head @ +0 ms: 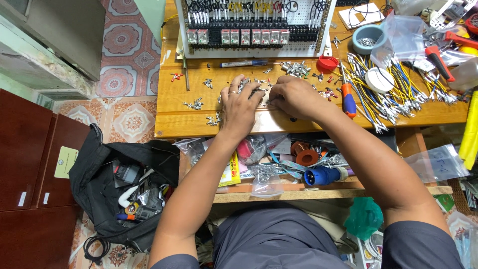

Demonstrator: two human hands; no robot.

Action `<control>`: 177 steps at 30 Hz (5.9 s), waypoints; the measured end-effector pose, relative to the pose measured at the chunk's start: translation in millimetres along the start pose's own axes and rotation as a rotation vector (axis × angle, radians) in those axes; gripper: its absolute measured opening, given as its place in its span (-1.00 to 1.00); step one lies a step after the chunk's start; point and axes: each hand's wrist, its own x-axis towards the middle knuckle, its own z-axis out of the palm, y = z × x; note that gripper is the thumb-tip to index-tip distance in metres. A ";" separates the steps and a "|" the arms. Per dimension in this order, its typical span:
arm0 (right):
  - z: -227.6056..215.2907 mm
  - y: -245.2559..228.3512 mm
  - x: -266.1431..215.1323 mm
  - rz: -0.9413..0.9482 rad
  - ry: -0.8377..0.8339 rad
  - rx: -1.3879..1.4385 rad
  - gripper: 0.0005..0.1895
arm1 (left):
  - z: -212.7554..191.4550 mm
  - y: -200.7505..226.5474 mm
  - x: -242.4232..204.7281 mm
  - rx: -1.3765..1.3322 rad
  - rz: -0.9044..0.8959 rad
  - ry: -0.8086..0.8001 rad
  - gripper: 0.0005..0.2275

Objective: The person sorts small metal hardware pieces, such as washers and nuts, on a wooden workbench. They use both hands to pick up, separate, and arrange the items into small piles. The workspace is cluttered with tools and components, and the person continues sorting throughout the clip.

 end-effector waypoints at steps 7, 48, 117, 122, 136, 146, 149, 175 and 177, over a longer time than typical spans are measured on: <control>-36.2 3.0 6.5 -0.025 0.112 -0.019 -0.84 | 4.6 5.0 0.5 0.008 0.013 -0.007 -0.93; 37.2 -74.3 133.5 -0.124 0.190 0.018 -0.88 | -152.2 -106.8 -11.5 -0.118 -0.733 -0.395 -0.73; 9.0 -16.4 3.4 0.002 0.319 0.102 -0.83 | -30.5 -25.6 13.0 -0.529 -0.175 0.312 -0.93; 33.4 -7.1 16.7 0.041 0.321 0.064 -0.86 | -40.6 -31.1 12.0 -0.431 -0.277 0.344 -0.91; 24.9 -20.8 30.8 0.005 0.308 0.105 -0.83 | -39.5 -43.2 8.5 -0.252 -0.323 0.372 -0.93; 7.0 -19.7 6.5 -0.066 0.435 0.231 -0.81 | -50.8 -33.7 10.9 -0.170 -0.261 0.378 -0.96; -16.7 7.5 -13.2 -0.036 0.427 0.208 -0.84 | -47.2 -35.8 9.7 -0.157 -0.251 0.376 -0.97; -60.5 99.0 -46.3 0.308 -0.102 -0.302 -0.72 | -49.2 -26.4 8.0 -0.133 -0.244 0.245 -0.93; -63.5 96.3 -47.3 0.329 -0.106 -0.281 -0.76 | -49.3 -26.1 7.9 -0.143 -0.238 0.252 -0.92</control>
